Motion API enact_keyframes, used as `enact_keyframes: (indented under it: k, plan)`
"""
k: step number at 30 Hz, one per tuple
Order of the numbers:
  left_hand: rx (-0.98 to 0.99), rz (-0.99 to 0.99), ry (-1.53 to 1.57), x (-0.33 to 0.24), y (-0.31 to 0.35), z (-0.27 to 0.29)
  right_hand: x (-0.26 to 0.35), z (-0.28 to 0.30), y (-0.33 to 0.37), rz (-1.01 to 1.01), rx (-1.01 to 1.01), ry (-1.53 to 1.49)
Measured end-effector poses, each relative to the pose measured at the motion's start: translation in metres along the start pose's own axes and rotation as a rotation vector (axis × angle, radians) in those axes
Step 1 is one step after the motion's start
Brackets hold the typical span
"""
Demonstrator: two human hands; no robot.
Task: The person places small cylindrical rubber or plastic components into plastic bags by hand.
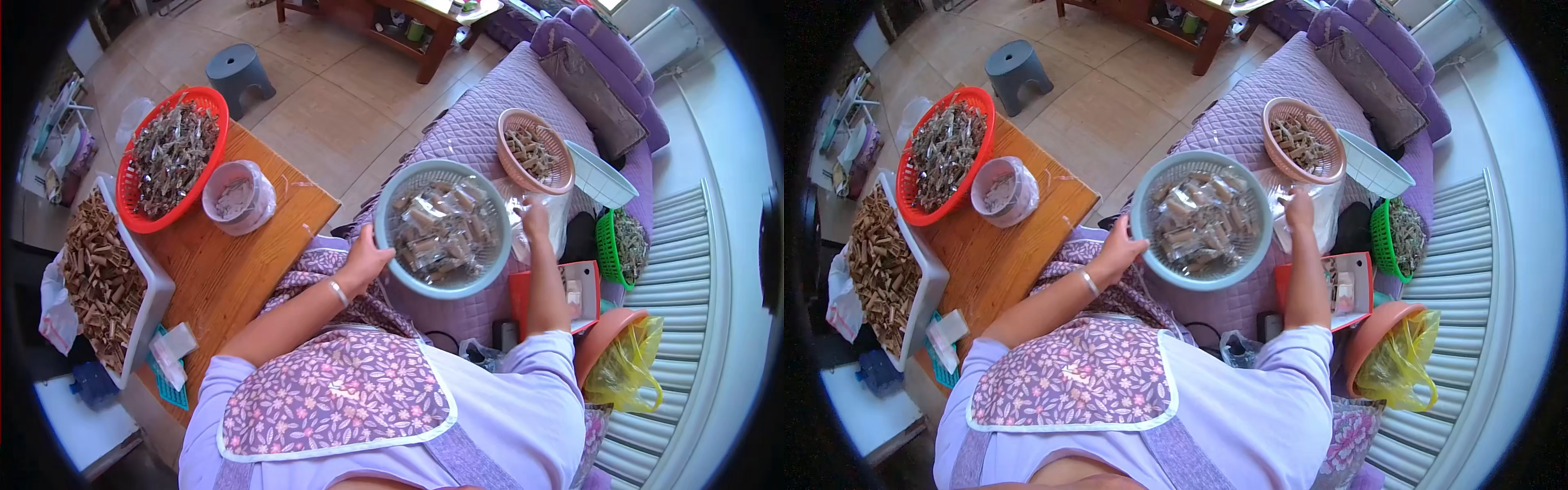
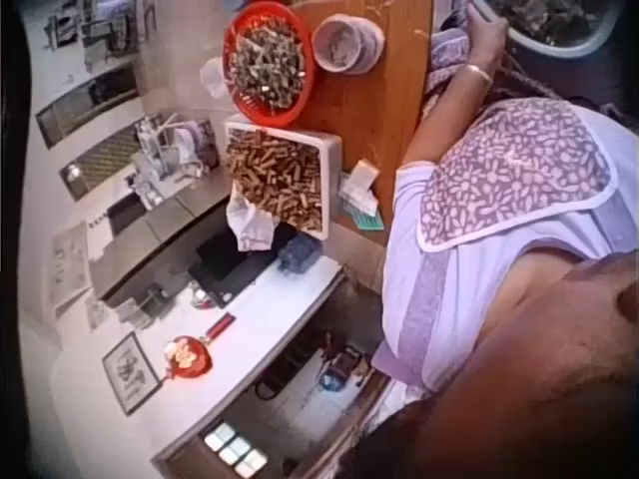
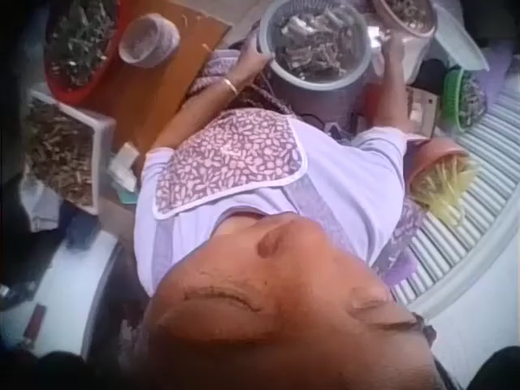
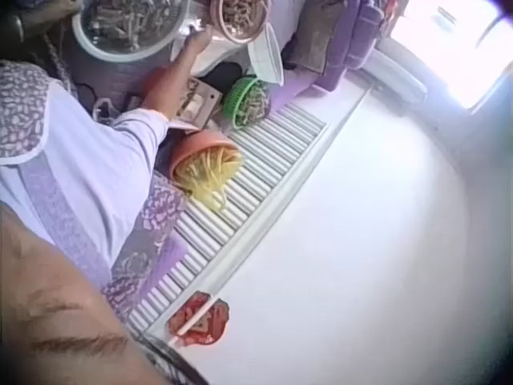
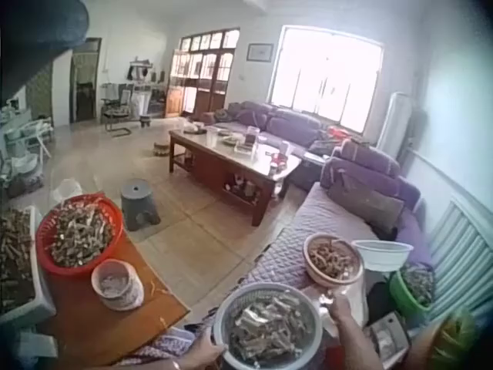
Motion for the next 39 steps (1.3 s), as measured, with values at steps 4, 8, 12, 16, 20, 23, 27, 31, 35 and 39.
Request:
enact_keyframes:
  k: [4,8,12,16,20,23,27,31,35,39]
  plan:
    - [-0.028,0.052,0.1,-0.004,0.038,0.011,-0.002,-0.035,0.015,0.116,0.087,0.343]
    - [-0.009,0.106,0.13,-0.011,0.049,0.015,0.004,-0.062,0.031,0.186,0.038,0.488]
    - [0.015,0.175,0.148,-0.014,0.046,0.021,0.0,-0.075,0.041,0.222,-0.088,0.465]
    - [0.009,0.158,0.213,-0.001,0.051,0.019,0.004,-0.073,0.045,0.302,-0.225,0.59]
    - [0.003,0.136,0.241,0.002,0.057,0.023,0.023,-0.043,0.052,0.298,-0.292,0.631]
    - [-0.003,0.14,0.273,-0.001,0.057,0.021,0.005,-0.031,0.041,0.144,-0.3,0.606]
    - [0.023,0.145,0.28,0.002,0.058,0.023,-0.011,-0.01,0.037,0.108,-0.358,0.235]
    - [-0.036,0.081,0.288,0.004,0.063,0.027,-0.01,0.014,0.04,-0.094,-0.209,-0.078]
    - [-0.217,-0.175,-0.086,0.007,0.065,0.039,0.025,0.054,0.075,0.084,-0.356,-0.46]
    - [-0.328,-0.396,-0.243,-0.048,0.069,0.054,0.109,0.102,0.155,0.245,-0.483,-0.72]
Point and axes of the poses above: each hand's wrist, its own y-axis away from the middle knuckle, its own z-axis out of the back of the hand, x = y × z, the point moved 4 cm from there along -y, towards the middle knuckle, and after that the axes turned 13 degrees about -z, right-handed, at the moved point
